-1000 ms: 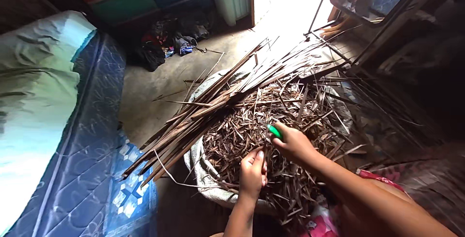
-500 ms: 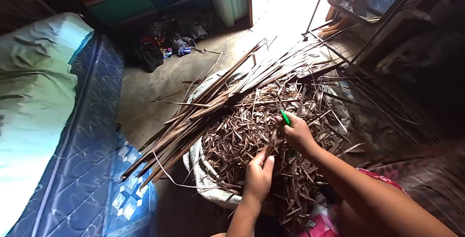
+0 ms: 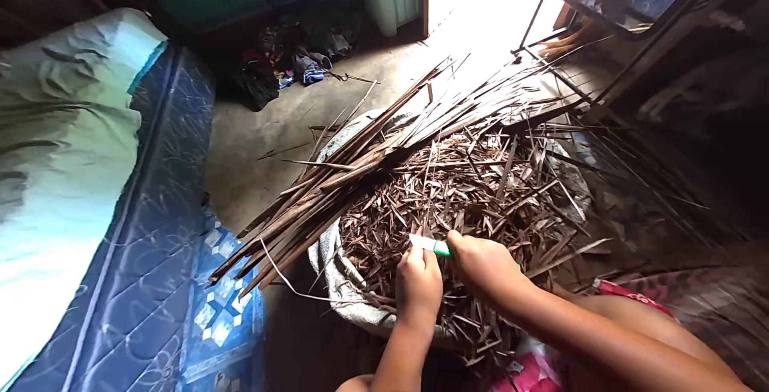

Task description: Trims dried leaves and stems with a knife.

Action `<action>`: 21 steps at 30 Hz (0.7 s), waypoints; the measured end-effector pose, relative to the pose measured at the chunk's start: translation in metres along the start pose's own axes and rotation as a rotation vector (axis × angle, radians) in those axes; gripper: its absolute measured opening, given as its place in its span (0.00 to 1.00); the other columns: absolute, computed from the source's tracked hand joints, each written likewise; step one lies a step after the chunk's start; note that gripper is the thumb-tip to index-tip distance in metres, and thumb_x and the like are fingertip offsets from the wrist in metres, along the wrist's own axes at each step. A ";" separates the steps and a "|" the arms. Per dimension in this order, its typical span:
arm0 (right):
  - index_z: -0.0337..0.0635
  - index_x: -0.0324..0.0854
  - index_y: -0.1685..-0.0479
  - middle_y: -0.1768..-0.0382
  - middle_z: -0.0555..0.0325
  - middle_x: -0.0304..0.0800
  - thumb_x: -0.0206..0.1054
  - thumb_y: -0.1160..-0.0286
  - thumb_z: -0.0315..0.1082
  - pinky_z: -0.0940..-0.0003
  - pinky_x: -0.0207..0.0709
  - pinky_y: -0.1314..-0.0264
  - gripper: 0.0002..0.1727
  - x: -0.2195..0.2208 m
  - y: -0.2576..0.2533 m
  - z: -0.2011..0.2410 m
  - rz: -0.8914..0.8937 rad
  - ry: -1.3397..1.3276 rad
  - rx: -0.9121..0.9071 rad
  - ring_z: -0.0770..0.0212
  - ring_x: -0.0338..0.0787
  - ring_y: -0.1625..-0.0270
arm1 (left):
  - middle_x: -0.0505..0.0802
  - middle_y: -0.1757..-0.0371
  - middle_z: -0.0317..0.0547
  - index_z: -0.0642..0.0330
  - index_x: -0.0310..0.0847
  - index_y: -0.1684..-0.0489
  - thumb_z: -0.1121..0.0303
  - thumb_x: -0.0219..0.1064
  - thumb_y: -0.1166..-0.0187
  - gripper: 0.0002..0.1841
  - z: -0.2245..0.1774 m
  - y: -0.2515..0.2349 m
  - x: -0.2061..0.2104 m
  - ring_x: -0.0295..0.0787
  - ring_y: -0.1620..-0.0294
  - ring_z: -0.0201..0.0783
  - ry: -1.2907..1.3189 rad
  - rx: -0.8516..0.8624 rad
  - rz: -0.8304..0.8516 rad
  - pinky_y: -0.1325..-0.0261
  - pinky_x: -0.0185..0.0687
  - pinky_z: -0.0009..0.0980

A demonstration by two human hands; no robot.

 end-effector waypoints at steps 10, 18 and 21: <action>0.37 0.81 0.40 0.49 0.37 0.90 0.55 0.10 0.40 0.35 0.79 0.41 0.17 -0.015 0.002 -0.008 0.194 -0.154 0.045 0.36 0.90 0.40 | 0.95 0.48 0.61 0.70 0.83 0.31 0.69 0.53 0.09 0.19 0.004 -0.002 0.000 0.93 0.44 0.54 -0.003 -0.010 0.004 0.34 0.81 0.52; 0.33 0.78 0.39 0.52 0.37 0.91 0.51 0.11 0.31 0.41 0.84 0.50 0.15 -0.007 -0.016 -0.009 -0.066 -0.009 0.121 0.36 0.93 0.45 | 0.93 0.42 0.63 0.72 0.82 0.30 0.68 0.51 0.07 0.20 -0.007 0.001 0.003 0.92 0.39 0.55 -0.095 -0.018 0.027 0.31 0.81 0.51; 0.33 0.77 0.36 0.47 0.35 0.91 0.51 0.09 0.34 0.37 0.82 0.46 0.16 -0.027 -0.034 -0.039 -0.102 -0.058 0.250 0.34 0.92 0.40 | 0.93 0.39 0.62 0.66 0.76 0.20 0.67 0.50 0.07 0.22 -0.010 0.007 0.008 0.92 0.38 0.54 -0.079 0.028 0.031 0.30 0.81 0.50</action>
Point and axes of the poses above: each hand's wrist, its own y-axis away from the middle knuckle, its own x-axis out of the palm, z = x × y, the point moved 8 cm from there along -y, towards the middle knuckle
